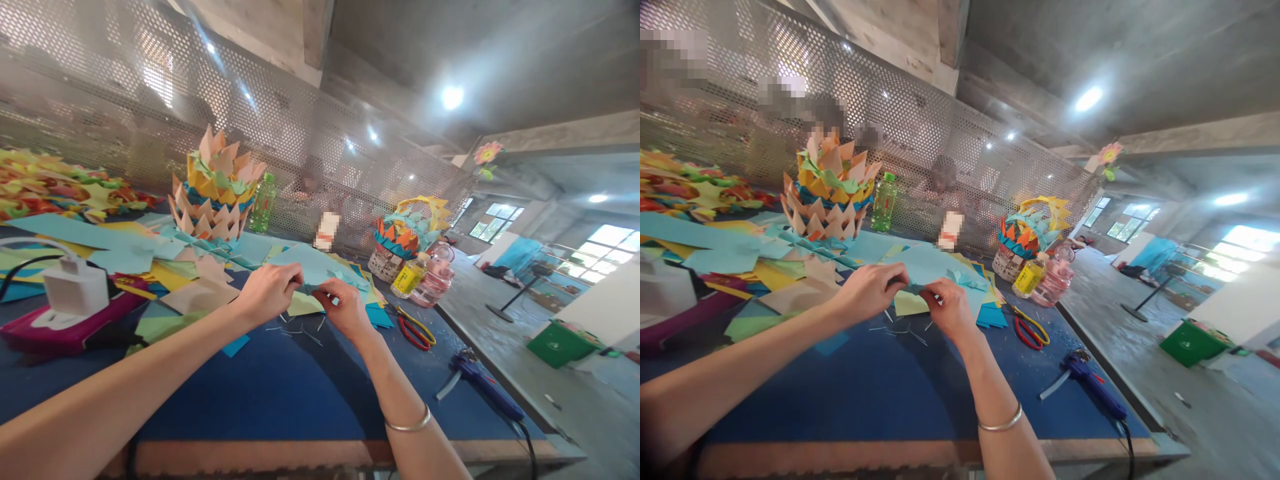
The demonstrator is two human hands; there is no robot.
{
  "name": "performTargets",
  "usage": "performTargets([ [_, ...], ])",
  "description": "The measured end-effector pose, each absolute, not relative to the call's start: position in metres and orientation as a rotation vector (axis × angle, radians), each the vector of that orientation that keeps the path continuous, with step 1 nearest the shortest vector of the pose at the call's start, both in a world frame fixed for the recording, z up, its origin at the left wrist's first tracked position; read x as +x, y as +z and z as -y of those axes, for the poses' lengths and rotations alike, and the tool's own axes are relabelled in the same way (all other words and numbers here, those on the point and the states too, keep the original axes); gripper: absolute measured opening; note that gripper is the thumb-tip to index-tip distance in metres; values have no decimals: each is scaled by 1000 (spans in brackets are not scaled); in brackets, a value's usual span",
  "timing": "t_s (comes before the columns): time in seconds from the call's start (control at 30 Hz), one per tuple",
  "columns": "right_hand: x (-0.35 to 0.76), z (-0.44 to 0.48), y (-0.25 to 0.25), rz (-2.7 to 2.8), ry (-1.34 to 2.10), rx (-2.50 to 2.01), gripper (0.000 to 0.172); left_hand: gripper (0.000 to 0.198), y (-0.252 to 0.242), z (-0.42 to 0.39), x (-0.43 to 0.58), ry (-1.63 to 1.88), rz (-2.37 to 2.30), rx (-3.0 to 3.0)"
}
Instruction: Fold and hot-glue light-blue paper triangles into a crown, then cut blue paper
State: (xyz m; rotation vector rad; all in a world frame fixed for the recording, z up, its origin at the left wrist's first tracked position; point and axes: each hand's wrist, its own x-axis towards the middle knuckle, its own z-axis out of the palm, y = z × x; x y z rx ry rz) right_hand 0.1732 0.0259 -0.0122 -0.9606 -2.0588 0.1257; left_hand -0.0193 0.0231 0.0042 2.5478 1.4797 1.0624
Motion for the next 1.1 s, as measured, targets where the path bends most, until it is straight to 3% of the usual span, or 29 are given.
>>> performTargets([
  [0.3,173,-25,-13,2086,82,-1011,10,26,3,-21,-17,1120,-1484,2558],
  [0.4,172,-25,-13,2071,148,-1004,18,33,0,-21,-16,1126,-1452,2590],
  [0.77,171,-27,-17,2128,196,-978,29,25,-3,-22,-14,1108,-1417,2668],
  [1.1,172,-25,-11,2001,268,-1065,14,24,-2,-23,-16,1164,-1406,2628],
])
